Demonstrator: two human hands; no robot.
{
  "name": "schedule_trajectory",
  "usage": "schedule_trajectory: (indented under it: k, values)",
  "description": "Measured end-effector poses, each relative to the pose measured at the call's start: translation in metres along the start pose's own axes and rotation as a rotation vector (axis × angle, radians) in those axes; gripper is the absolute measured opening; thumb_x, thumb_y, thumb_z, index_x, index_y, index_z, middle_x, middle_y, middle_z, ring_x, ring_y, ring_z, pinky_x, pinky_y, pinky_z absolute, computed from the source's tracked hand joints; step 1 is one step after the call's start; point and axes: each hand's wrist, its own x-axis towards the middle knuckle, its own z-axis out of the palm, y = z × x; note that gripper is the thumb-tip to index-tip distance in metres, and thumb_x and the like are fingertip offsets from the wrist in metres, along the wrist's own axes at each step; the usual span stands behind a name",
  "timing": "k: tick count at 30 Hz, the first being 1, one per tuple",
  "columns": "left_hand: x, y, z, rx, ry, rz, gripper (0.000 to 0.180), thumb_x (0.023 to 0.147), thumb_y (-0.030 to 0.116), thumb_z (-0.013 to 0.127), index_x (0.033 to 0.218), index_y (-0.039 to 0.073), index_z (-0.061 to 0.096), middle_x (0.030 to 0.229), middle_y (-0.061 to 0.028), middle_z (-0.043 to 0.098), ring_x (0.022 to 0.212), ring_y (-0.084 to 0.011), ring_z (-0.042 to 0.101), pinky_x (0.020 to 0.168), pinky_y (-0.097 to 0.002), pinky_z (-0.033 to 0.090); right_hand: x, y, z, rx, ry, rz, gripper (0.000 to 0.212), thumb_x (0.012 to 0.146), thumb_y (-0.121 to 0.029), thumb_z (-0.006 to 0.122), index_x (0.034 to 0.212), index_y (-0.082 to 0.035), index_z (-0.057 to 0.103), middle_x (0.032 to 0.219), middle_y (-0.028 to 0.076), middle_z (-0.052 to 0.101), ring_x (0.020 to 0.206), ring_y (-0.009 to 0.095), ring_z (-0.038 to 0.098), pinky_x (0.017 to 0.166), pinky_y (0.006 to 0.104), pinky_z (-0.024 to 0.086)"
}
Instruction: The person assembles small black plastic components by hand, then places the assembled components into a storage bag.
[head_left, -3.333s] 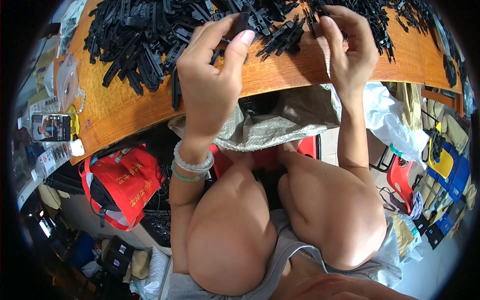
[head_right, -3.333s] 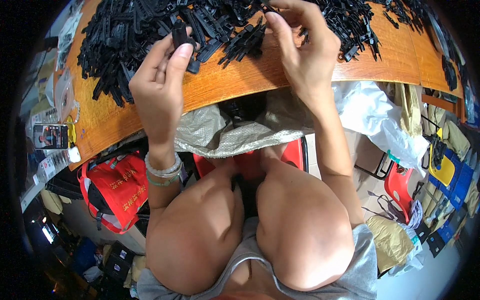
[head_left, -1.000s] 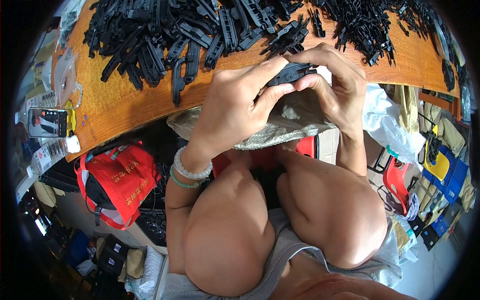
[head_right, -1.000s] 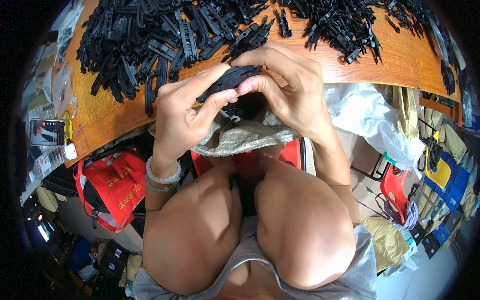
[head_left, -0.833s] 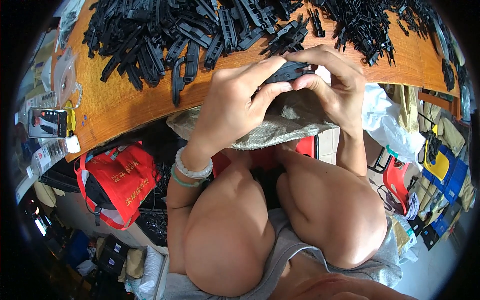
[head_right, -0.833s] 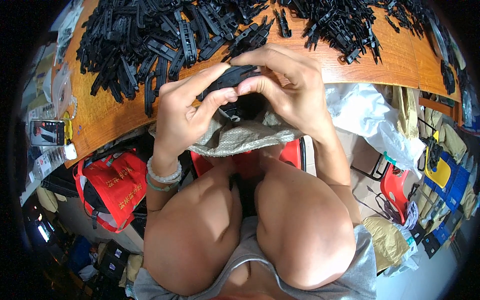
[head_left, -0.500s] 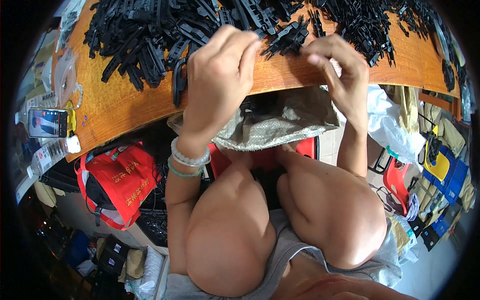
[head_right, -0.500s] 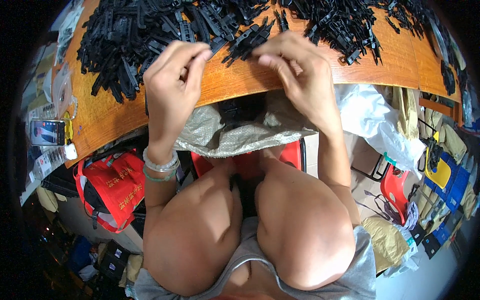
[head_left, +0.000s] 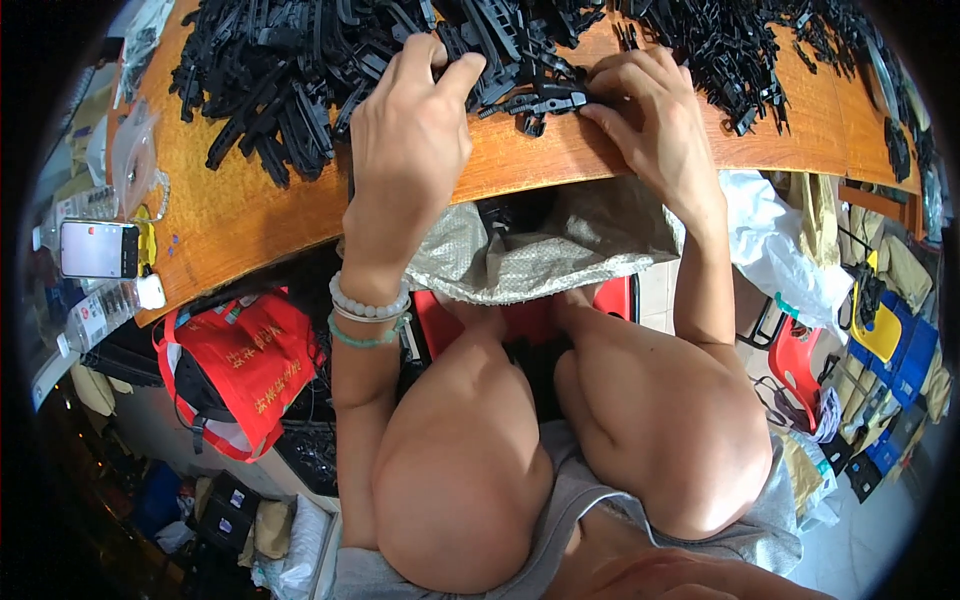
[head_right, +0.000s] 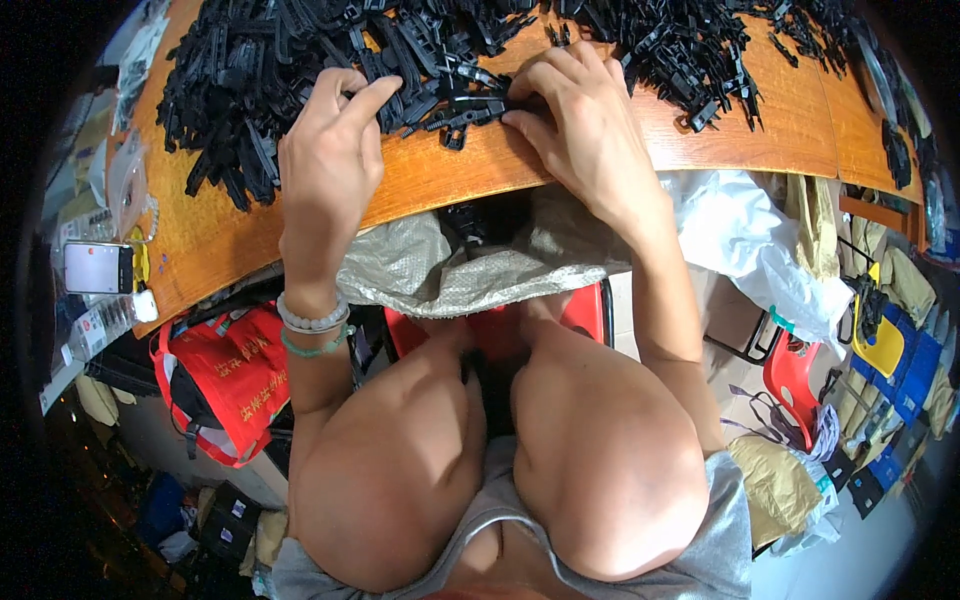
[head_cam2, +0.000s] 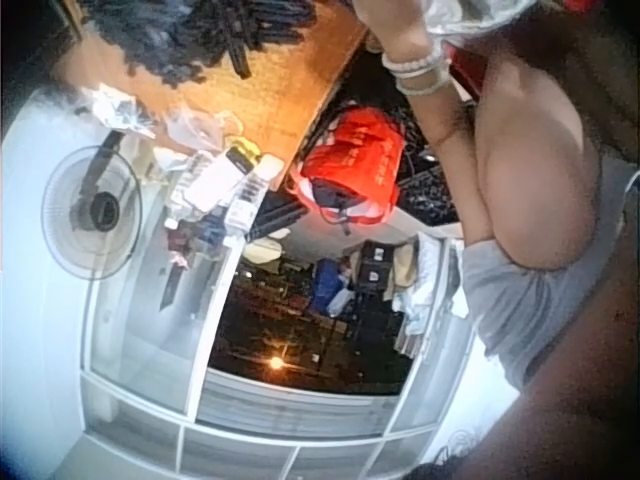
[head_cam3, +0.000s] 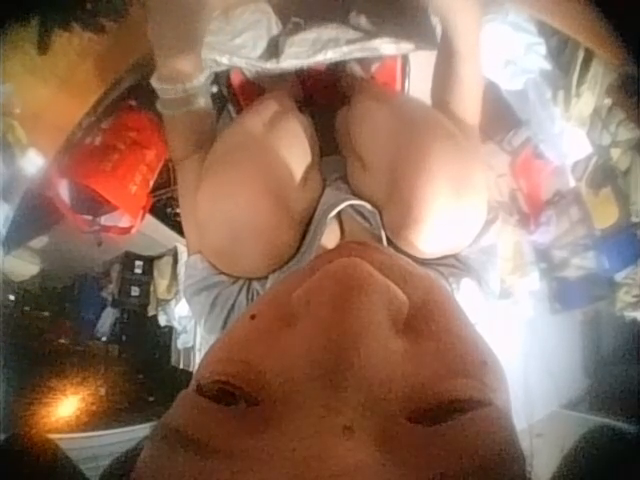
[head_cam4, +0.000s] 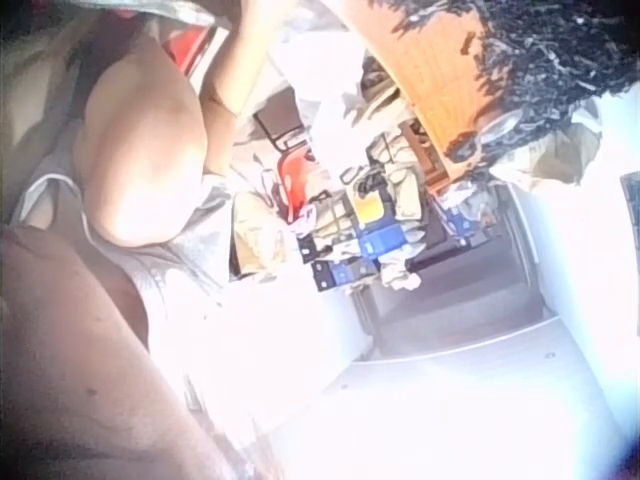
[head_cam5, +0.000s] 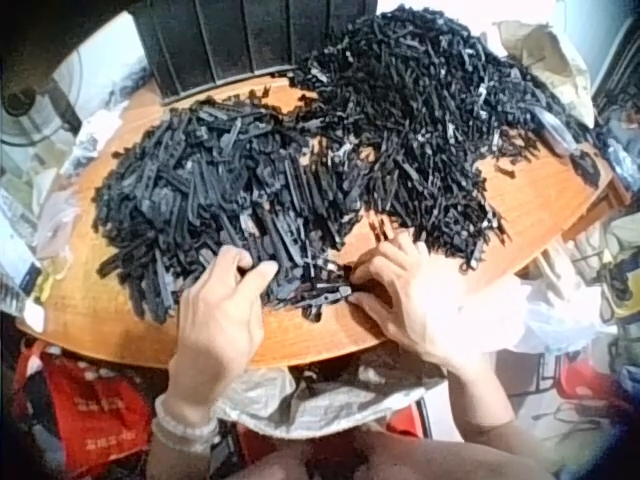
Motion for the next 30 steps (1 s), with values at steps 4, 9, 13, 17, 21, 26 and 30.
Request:
schedule_trajectory:
  k: [4,9,13,17,21,26,30]
  values:
    - [-0.001,0.006,-0.003,-0.018,0.016,-0.003,0.015,0.072,-0.001,0.061,0.087,-0.001,0.06,0.087,-0.0133,0.052,0.077,-0.0291,0.057,0.062,-0.0377,0.048,-0.006,0.001,0.001,0.108,0.025,0.045,0.016,0.071,-0.009,0.07,0.081,-0.004,0.058,0.078,0.007,0.057,0.079,0.026,0.05,0.073,0.0343,0.037]
    - [-0.004,0.008,-0.007,0.057,-0.028,-0.013,0.017,0.074,0.003,0.063,0.087,-0.002,0.054,0.082,-0.0132,0.049,0.077,-0.0289,0.053,0.066,-0.038,0.046,-0.012,-0.007,-0.003,0.345,0.09,0.255,0.014,0.073,-0.005,0.071,0.08,-0.002,0.06,0.074,0.005,0.058,0.068,0.018,0.053,0.065,0.0287,0.041]
    - [-0.003,0.008,-0.001,0.055,0.105,0.002,0.019,0.075,0.003,0.064,0.089,-0.002,0.053,0.083,-0.0135,0.052,0.076,-0.0293,0.055,0.064,-0.0371,0.047,-0.014,0.0,-0.004,0.535,0.245,0.152,0.009,0.076,0.001,0.068,0.082,0.0,0.062,0.079,0.004,0.063,0.069,0.01,0.056,0.064,0.022,0.044]
    - [0.0,0.013,0.003,0.029,0.335,-0.025,0.016,0.079,0.001,0.062,0.092,-0.003,0.055,0.087,-0.0153,0.058,0.072,-0.03,0.061,0.059,-0.0329,0.049,-0.009,-0.021,-0.003,0.921,0.312,0.282,0.008,0.077,0.005,0.065,0.085,0.002,0.064,0.083,0.005,0.063,0.075,0.01,0.059,0.069,0.0211,0.046]
    - [-0.005,0.026,0.007,-0.661,0.286,-0.36,0.016,0.083,0.003,0.061,0.096,-0.007,0.061,0.076,-0.0135,0.062,0.06,-0.0196,0.063,0.054,-0.0265,0.049,-0.003,-0.027,0.0,0.771,0.24,0.182,0.014,0.076,0.006,0.065,0.089,0.001,0.067,0.085,0.009,0.066,0.075,0.014,0.061,0.068,0.0231,0.048]
    - [-0.003,0.034,-0.007,-1.214,-0.056,-0.591,0.023,0.09,0.009,0.054,0.102,-0.008,0.062,0.075,-0.0105,0.065,0.062,-0.0116,0.062,0.056,-0.0216,0.051,-0.003,-0.027,0.002,0.761,0.258,0.045,0.01,0.075,0.006,0.065,0.084,0.003,0.067,0.085,0.012,0.066,0.078,0.017,0.063,0.068,0.0255,0.05]
    - [-0.006,0.035,-0.006,-1.276,-0.063,-0.63,0.025,0.091,0.011,0.053,0.101,-0.011,0.061,0.079,-0.012,0.065,0.063,-0.014,0.063,0.056,-0.0224,0.052,-0.005,-0.03,0.009,0.867,0.397,0.107,0.011,0.075,0.008,0.064,0.085,0.004,0.066,0.086,0.013,0.065,0.079,0.019,0.063,0.07,0.0258,0.05]
